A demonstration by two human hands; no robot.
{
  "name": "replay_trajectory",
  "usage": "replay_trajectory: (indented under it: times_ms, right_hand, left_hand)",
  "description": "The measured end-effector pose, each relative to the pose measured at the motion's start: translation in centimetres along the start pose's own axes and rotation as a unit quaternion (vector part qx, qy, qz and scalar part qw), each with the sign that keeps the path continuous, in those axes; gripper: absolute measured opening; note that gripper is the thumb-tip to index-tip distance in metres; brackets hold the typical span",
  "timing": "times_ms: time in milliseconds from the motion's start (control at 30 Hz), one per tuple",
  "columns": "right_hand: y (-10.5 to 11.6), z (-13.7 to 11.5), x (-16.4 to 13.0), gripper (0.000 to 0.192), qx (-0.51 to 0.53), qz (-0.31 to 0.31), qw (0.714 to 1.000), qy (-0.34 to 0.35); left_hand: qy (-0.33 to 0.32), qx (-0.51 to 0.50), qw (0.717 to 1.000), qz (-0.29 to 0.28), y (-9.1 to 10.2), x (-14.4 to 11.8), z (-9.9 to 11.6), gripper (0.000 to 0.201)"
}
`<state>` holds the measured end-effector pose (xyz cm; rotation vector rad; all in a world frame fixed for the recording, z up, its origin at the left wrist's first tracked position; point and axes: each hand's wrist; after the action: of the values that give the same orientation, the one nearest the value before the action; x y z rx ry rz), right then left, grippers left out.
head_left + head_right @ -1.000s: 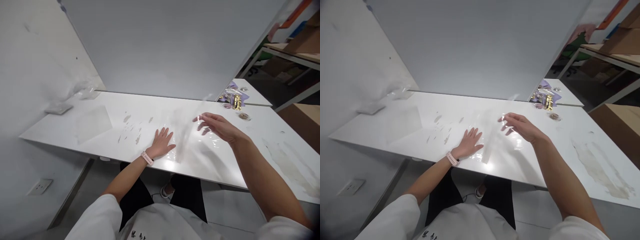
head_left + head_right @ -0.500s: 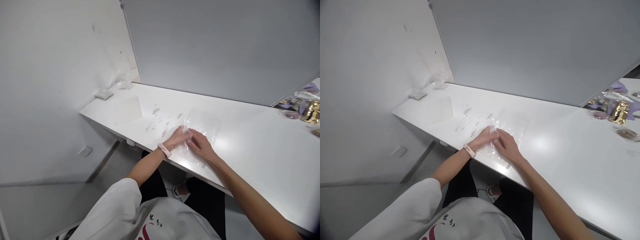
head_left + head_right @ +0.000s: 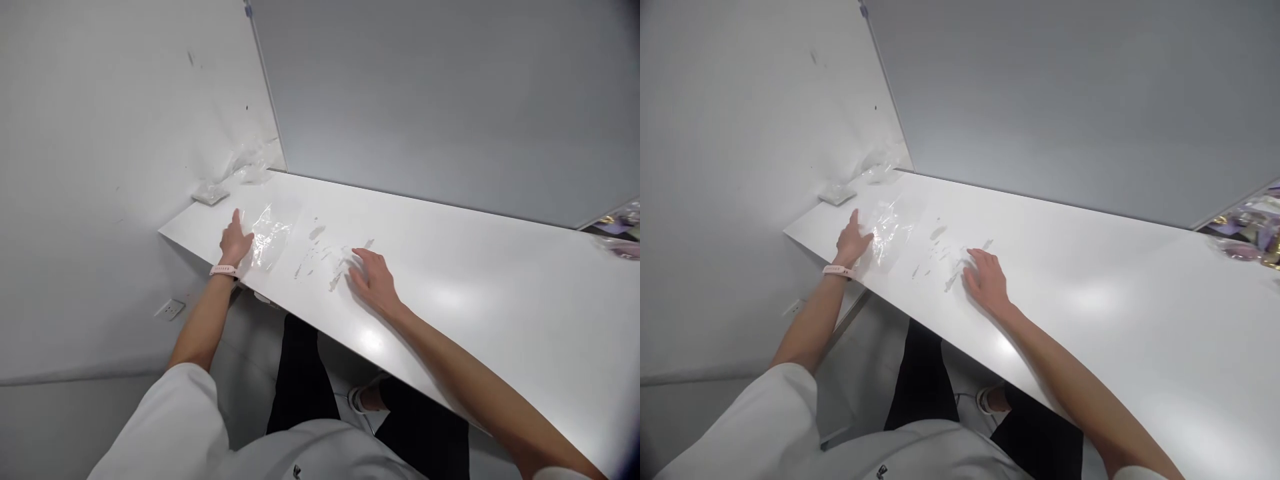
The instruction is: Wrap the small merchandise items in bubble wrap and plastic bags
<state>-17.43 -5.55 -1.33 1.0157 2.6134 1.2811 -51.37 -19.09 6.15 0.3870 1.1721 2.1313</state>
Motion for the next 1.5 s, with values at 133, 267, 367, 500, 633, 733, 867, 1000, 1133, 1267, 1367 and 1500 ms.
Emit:
replay_trajectory:
  times_ms: [133,267,367,500,633,733,867,1000,1133,1267,1367,1500]
  right_hand:
    - [-3.5,-2.3,5.0,0.067,-0.028,-0.080,0.996,-0.007]
    - [-7.2,-5.5,9.8,0.082,-0.077,-0.161,0.983,0.028]
    - [-9.4,-7.3,13.4,0.091,-0.110,-0.195,0.973,0.054]
    - [-11.1,-7.9,17.7,0.085,-0.136,-0.238,0.960,0.055]
    - [-12.0,-7.4,20.2,0.061,-0.154,-0.257,0.952,0.063]
    - [-12.4,-7.3,21.4,0.054,-0.157,-0.250,0.953,0.072]
    - [-12.9,-7.1,22.7,0.051,-0.157,-0.241,0.954,0.087]
    - [-13.2,-6.8,23.5,0.048,-0.151,-0.236,0.953,0.116]
    - [-13.2,-6.8,23.6,0.047,-0.140,-0.230,0.955,0.127]
    - [-13.0,-7.1,23.7,0.046,-0.131,-0.239,0.955,0.115]
    - [-13.0,-7.4,23.9,0.047,-0.125,-0.244,0.955,0.109]
    - [-13.1,-7.6,24.2,0.047,-0.111,-0.251,0.956,0.106]
  left_hand:
    - [0.108,0.173,0.977,-0.057,-1.5,1.0,-4.7,0.079]
    - [0.065,0.195,0.973,-0.106,-3.8,1.8,-4.5,0.067]
    - [0.017,0.204,0.969,-0.136,-4.3,3.1,-3.1,0.066]
    - [-0.065,0.153,0.971,-0.174,-3.4,5.4,-2.5,0.060]
    - [-0.036,0.098,0.993,-0.055,-0.2,8.8,-3.8,0.047]
    - [0.001,0.192,0.977,0.095,2.8,12.1,-5.3,0.058]
    - [0.001,0.310,0.949,0.064,5.9,17.5,-7.1,0.085]
    - [0.020,0.354,0.935,-0.013,7.6,22.9,-8.8,0.090]
    - [0.062,0.351,0.931,-0.085,8.2,27.0,-10.2,0.089]
    - [0.060,0.407,0.905,-0.109,7.9,29.5,-10.4,0.061]
    - [0.033,0.446,0.890,-0.090,7.5,30.2,-9.7,0.043]
    - [-0.024,0.456,0.882,-0.114,6.9,30.1,-7.3,0.044]
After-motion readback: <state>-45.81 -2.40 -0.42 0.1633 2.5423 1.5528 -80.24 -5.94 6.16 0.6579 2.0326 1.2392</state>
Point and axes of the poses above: each hand's wrist, its own x-axis towards the middle knuckle, its own y-axis out of the back of the hand, z = x × y, and after that the axes turned 14 degrees about -z, right-handed
